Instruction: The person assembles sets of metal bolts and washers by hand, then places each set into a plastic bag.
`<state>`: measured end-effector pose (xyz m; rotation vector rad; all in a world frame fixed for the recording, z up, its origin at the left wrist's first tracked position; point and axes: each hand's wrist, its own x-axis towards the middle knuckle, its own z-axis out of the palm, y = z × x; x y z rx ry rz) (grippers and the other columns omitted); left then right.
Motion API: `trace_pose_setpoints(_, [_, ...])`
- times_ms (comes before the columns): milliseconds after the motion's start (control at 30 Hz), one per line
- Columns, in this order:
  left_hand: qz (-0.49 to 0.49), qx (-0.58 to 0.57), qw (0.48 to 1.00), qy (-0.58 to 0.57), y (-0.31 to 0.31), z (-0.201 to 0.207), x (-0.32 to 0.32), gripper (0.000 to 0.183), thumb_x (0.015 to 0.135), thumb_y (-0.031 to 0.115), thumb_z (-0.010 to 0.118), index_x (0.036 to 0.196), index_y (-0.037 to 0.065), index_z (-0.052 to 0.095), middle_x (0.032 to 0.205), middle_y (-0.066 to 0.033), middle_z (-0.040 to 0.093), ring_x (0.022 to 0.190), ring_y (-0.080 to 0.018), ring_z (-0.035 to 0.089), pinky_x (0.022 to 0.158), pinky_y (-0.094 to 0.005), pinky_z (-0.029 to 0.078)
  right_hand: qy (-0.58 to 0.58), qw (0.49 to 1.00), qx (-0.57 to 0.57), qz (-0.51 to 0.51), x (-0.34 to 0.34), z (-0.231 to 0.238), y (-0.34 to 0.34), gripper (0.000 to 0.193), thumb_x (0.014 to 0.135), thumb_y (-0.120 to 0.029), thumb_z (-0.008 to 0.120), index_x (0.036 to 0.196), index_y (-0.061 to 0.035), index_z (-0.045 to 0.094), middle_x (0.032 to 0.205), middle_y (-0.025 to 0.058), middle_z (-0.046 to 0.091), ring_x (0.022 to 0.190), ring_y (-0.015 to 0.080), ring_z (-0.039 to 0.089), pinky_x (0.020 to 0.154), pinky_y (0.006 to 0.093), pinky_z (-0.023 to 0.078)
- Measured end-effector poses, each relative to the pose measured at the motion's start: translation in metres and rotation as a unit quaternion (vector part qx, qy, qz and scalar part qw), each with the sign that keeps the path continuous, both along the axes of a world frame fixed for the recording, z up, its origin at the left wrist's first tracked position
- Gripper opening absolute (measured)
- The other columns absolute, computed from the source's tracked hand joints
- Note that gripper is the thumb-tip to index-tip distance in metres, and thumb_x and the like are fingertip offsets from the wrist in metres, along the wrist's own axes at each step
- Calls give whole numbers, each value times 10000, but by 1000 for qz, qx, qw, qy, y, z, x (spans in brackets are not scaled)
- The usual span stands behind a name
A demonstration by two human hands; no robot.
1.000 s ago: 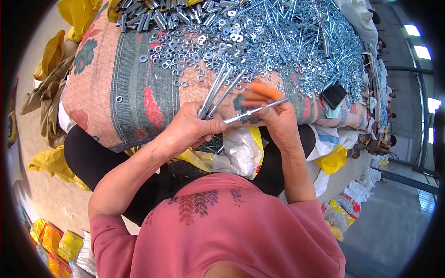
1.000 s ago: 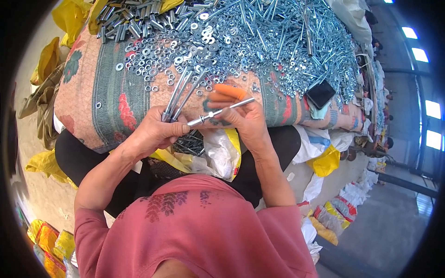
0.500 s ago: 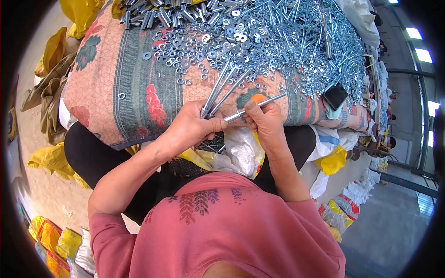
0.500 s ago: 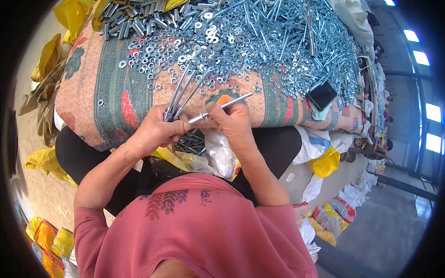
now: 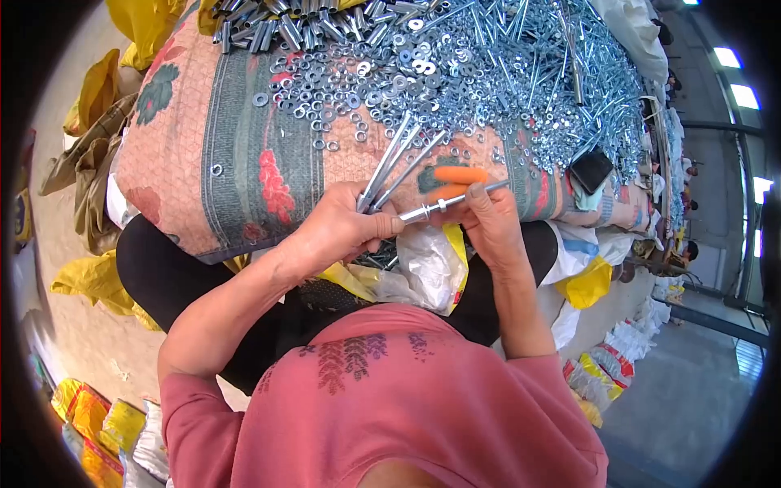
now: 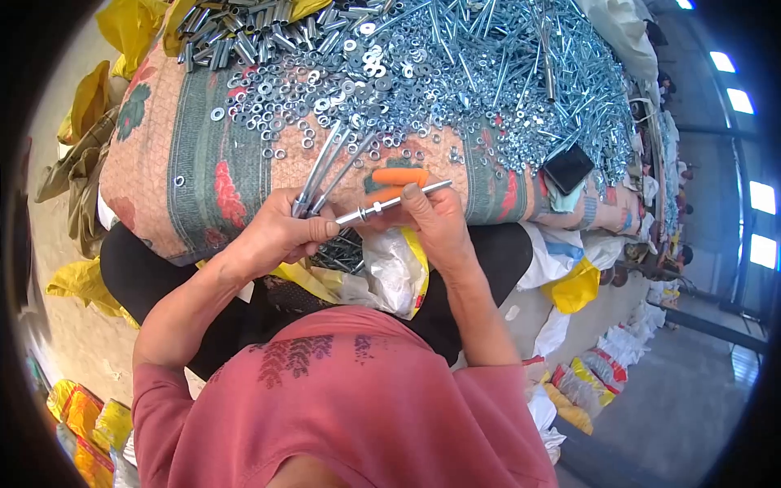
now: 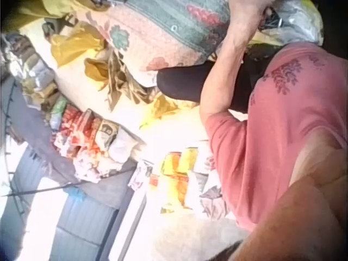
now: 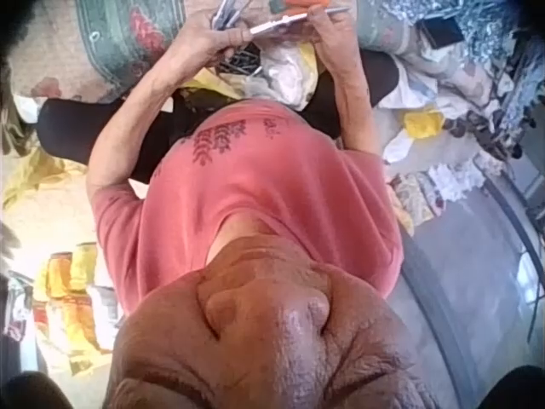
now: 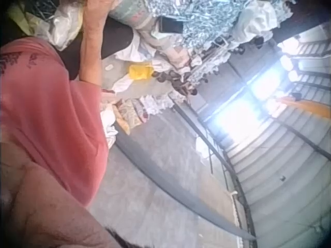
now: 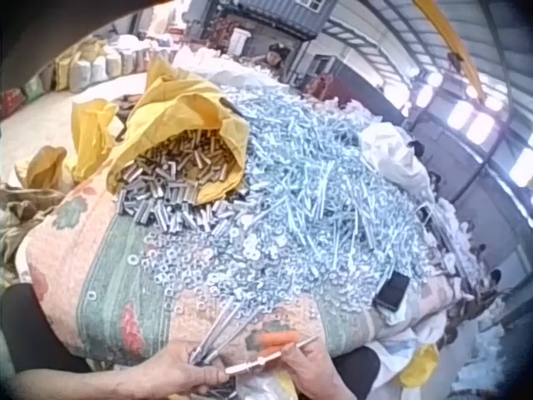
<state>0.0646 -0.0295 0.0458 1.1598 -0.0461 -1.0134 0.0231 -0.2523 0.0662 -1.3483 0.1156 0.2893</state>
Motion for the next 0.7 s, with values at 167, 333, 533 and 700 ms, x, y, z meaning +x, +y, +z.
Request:
trace_pose_setpoints(167, [17,-35,999,30,-2,0,0,170,781,174,693,752,48,584,523,-4,488,372,-50,373,336,-187,250,-23,991,-39,-123,3,6,17,471,928,-354,455,1124,69,522,913,172,641,792,230,651,718,338,532])
trace_pose_setpoints(333, [24,-25,999,25,1,-3,5,158,783,153,686,747,46,575,521,-10,489,367,-48,368,340,-193,260,70,986,-50,141,2,0,-16,485,941,-327,432,1219,70,443,1042,220,603,928,273,621,817,348,503])
trace_pose_setpoints(533, [5,-20,999,24,0,1,-5,177,783,164,693,762,39,569,527,-14,499,364,-51,377,334,-187,257,28,995,15,90,1,4,-13,467,950,-325,419,1214,59,453,1060,194,599,877,237,637,803,343,509])
trace_pose_setpoints(700, [-2,-34,998,57,-1,-1,-1,174,778,161,697,778,40,571,527,-15,499,365,-54,378,334,-186,254,11,998,-7,-55,-2,6,15,375,882,-205,569,1149,56,527,892,164,642,818,212,637,722,306,514])
